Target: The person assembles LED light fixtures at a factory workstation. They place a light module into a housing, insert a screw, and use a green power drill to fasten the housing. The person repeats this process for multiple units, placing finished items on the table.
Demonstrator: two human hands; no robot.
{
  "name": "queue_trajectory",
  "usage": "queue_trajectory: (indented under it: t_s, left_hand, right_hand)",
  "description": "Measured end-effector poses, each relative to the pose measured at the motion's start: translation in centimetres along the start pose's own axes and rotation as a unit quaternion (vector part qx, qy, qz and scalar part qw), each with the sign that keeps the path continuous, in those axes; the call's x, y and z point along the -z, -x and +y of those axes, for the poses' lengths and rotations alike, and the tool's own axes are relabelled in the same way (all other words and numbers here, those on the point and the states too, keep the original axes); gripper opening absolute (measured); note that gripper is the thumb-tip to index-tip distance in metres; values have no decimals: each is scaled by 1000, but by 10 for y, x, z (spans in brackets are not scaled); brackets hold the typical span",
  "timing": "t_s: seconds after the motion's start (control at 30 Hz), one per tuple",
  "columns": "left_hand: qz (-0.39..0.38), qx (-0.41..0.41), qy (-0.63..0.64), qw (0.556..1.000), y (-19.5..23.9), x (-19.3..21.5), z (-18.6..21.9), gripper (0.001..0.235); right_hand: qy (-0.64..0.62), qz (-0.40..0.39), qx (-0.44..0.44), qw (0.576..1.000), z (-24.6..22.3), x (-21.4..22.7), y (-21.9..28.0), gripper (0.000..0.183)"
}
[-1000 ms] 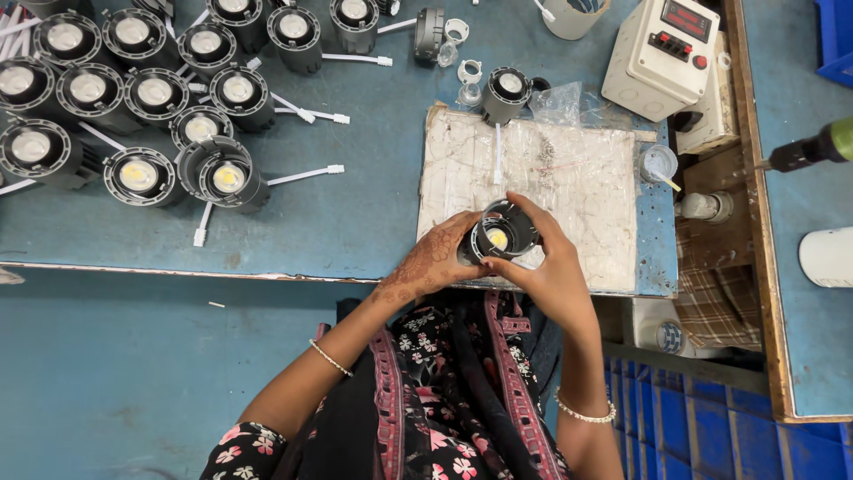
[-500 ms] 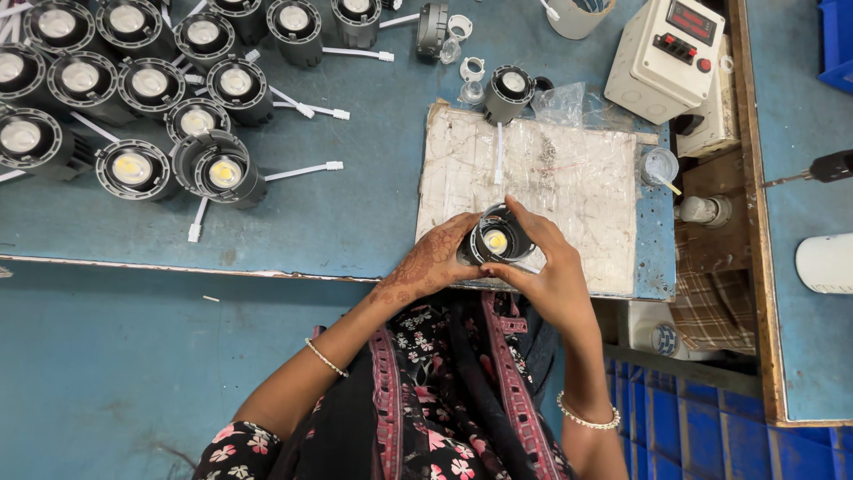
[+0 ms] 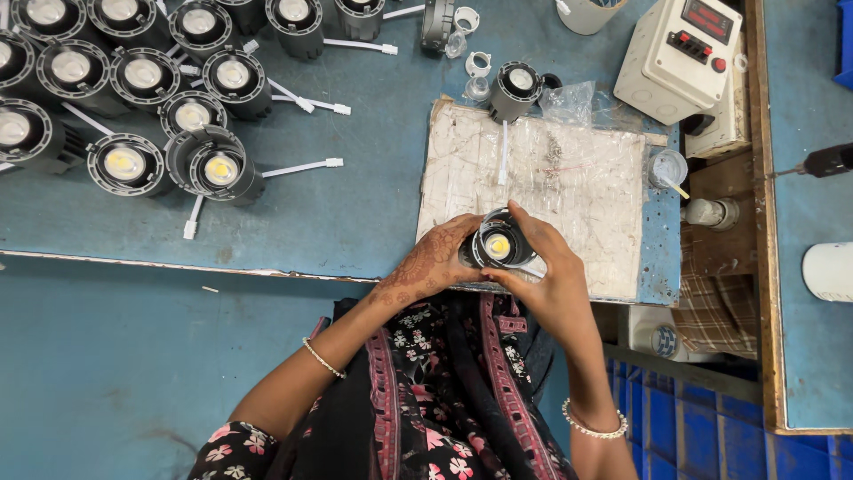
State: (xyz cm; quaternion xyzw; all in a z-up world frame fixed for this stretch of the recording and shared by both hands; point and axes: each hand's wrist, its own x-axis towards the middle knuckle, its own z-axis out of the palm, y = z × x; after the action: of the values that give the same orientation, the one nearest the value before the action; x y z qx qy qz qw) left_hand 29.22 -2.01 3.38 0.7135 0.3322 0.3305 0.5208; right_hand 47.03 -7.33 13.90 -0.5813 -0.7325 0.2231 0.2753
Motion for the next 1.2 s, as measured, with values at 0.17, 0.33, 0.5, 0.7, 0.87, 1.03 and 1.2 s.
queue_trajectory:
  t_s: [0.17,0.33,0.5,0.7,0.87,1.03,1.2]
  left_hand:
    - [12,-1,0,1000,-2,-4,-6,86]
    - [38,-42,-38,998,-3,-9,-13,89]
    - [11,21,5,1000,-1,-6,-9,87]
    - [13,-7,14,1000,2,-2,4,97]
    - [-7,-127,157,979,5,0,1,92]
    - [-19,-128,30,991,8,2,-4,88]
    - [-14,-217,-84,972,5,12,4,100]
  right_hand:
    - [-65,-37,1,997,6,6,-3,89]
    - [-54,-46,-23,997,7,3,1,90]
    - [-44,-18,-5,999,4,-4,5,90]
    - [-35,-29,-8,999,5,-6,7,90]
    - [-38,-28,2,999,14,-6,11,92]
    - [-93,13,-19,995,17,-24,19,104]
    - [-155,48,-58,985,23,-33,18,107]
